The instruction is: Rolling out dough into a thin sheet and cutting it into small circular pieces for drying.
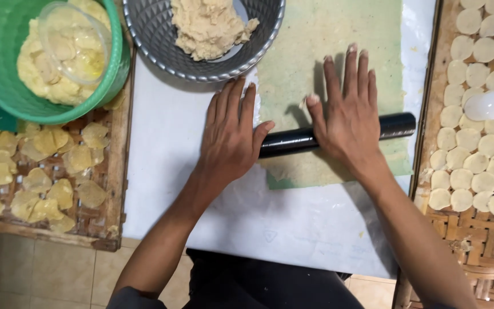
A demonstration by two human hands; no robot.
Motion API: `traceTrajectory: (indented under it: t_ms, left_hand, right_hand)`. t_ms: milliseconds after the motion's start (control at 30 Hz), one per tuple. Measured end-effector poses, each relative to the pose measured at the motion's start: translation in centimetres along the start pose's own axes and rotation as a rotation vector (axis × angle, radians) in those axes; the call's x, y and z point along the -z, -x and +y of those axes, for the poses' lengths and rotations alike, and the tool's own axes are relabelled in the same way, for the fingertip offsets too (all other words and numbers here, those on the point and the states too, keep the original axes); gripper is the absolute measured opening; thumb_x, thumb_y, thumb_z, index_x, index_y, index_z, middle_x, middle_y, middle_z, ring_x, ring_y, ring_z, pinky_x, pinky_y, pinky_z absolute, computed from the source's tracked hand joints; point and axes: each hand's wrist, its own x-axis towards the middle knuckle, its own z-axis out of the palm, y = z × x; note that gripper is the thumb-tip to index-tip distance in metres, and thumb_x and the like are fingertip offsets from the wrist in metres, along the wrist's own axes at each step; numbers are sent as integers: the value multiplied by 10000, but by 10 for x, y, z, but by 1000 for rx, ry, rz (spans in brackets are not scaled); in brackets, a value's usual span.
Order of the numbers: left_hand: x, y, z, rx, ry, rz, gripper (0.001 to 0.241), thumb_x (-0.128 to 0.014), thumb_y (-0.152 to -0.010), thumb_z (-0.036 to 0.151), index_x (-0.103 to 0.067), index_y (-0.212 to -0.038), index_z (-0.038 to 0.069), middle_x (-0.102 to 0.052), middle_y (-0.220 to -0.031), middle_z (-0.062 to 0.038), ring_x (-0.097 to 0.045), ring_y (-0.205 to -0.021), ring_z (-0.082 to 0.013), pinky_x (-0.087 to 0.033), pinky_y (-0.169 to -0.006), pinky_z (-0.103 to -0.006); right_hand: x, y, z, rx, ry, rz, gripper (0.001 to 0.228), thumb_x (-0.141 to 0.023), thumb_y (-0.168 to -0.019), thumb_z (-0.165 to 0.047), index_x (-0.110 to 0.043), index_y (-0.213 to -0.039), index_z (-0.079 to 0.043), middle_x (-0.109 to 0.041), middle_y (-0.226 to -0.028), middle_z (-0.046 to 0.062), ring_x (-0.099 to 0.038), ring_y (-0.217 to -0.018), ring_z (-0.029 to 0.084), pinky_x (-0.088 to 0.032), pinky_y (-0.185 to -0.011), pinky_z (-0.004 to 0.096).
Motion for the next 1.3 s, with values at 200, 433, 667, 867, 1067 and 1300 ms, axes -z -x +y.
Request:
traceTrajectory:
  t_ms: [200, 433, 667, 867, 1067, 1300]
  left_hand:
    - [1, 27, 26, 50, -136, -122, 650, -321, -1127, 407, -426, -1505, -112, -376, -1601, -297, -329, -1524, -425, -249, -1244, -615]
    - [-4, 82, 56, 27, -290, -207, 786, -281, -1114, 572, -388, -1541, -79, -397, -1613, -262, -352, -1529, -368, -246, -1209, -639]
    - [-2, 136, 85, 37, -217, -264, 969, -604, -983, 698, -365, -1561, -42, -334, -1642, -236, -300, -1548, -358, -254, -1222, -638]
    - [13, 181, 108, -52, -205, -279, 892, -607, -980, 650, -423, -1549, -13, -327, -1654, -195, -263, -1556, -330, -234, -1218, -643]
    - [20, 171, 104, -12, 161, 139, 307, -715, -970, 246, -648, -1144, 2, -604, -1199, -200, -627, -1103, -342, -486, -1001, -562]
    - [27, 119, 86, 51, 39, 66, 519, -581, -1050, 414, -583, -1266, -58, -615, -1135, -235, -602, -1013, -383, -505, -886, -471]
  right_hand:
    - [-16, 43, 8, 150, 127, 199, 745, -257, -1084, -512, -337, -1638, -19, -276, -1673, 275, -274, -1559, 445, -217, -1261, 583]
    - [-42, 106, 24, 175, 122, 202, 792, -142, -1098, -554, -276, -1630, 17, -288, -1672, 291, -275, -1568, 455, -186, -1281, 591]
    - [-59, 169, 32, 179, 122, 189, 682, -181, -1119, -452, -298, -1624, -9, -263, -1671, 300, -273, -1562, 467, -215, -1275, 606]
    - [-77, 234, 39, 199, 117, 182, 701, -223, -1088, -493, -342, -1594, -23, -254, -1657, 305, -237, -1554, 489, -187, -1285, 628]
    - [-85, 250, 47, 225, -202, 408, 608, -238, -1088, -489, -510, -1350, -13, -499, -1385, 296, -500, -1282, 415, -389, -1077, 612]
    - [-36, 195, 32, 289, -197, 515, 673, -217, -1103, -514, -532, -1402, 1, -408, -1476, 319, -466, -1348, 443, -472, -1050, 567]
